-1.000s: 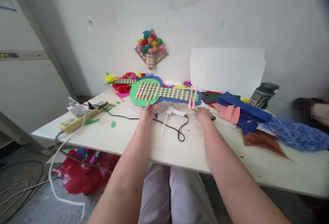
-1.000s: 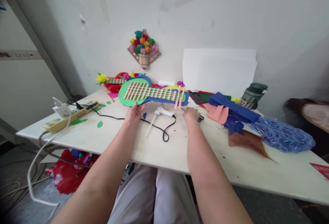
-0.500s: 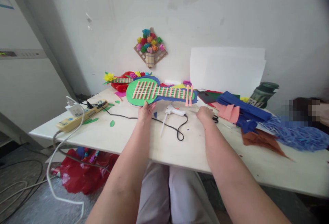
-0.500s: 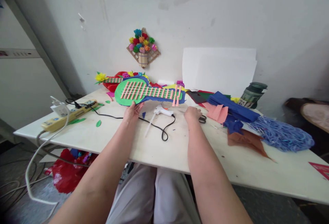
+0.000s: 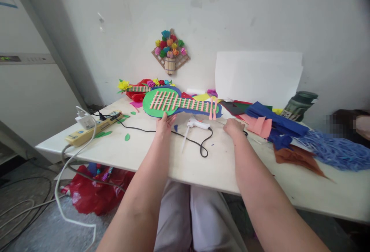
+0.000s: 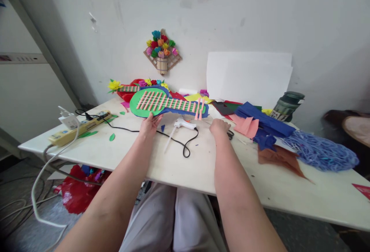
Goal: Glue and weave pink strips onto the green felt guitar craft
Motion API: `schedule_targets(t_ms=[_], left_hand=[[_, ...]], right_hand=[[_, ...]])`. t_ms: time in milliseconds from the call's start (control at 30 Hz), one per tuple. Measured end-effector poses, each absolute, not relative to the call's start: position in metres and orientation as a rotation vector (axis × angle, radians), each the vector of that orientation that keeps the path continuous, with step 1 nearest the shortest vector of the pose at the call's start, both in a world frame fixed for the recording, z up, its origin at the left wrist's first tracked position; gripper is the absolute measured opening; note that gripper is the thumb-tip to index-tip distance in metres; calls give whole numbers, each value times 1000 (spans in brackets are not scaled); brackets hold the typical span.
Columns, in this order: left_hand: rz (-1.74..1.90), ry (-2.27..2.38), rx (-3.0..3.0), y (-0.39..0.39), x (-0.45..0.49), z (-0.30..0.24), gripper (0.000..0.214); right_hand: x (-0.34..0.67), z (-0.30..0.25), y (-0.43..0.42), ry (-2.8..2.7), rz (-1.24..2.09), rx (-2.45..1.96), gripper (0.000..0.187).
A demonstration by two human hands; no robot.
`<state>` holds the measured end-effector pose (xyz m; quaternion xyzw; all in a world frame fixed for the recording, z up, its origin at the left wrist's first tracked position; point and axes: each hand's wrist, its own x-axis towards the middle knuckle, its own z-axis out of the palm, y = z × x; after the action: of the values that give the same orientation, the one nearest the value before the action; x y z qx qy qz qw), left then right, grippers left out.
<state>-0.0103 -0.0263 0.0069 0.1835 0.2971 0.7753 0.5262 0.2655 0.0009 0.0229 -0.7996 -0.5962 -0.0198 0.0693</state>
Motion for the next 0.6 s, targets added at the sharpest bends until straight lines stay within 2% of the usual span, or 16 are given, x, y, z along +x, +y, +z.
schedule_targets(t_ms=[367,600], left_hand=[[1833,759,473,-29,-10,9,37],[1829,780,508,-29,-9,9,38]], right_hand=[[272,27,6,-1571,-63,-2262,32],[277,39,8,-1429,-146,-1742,40]])
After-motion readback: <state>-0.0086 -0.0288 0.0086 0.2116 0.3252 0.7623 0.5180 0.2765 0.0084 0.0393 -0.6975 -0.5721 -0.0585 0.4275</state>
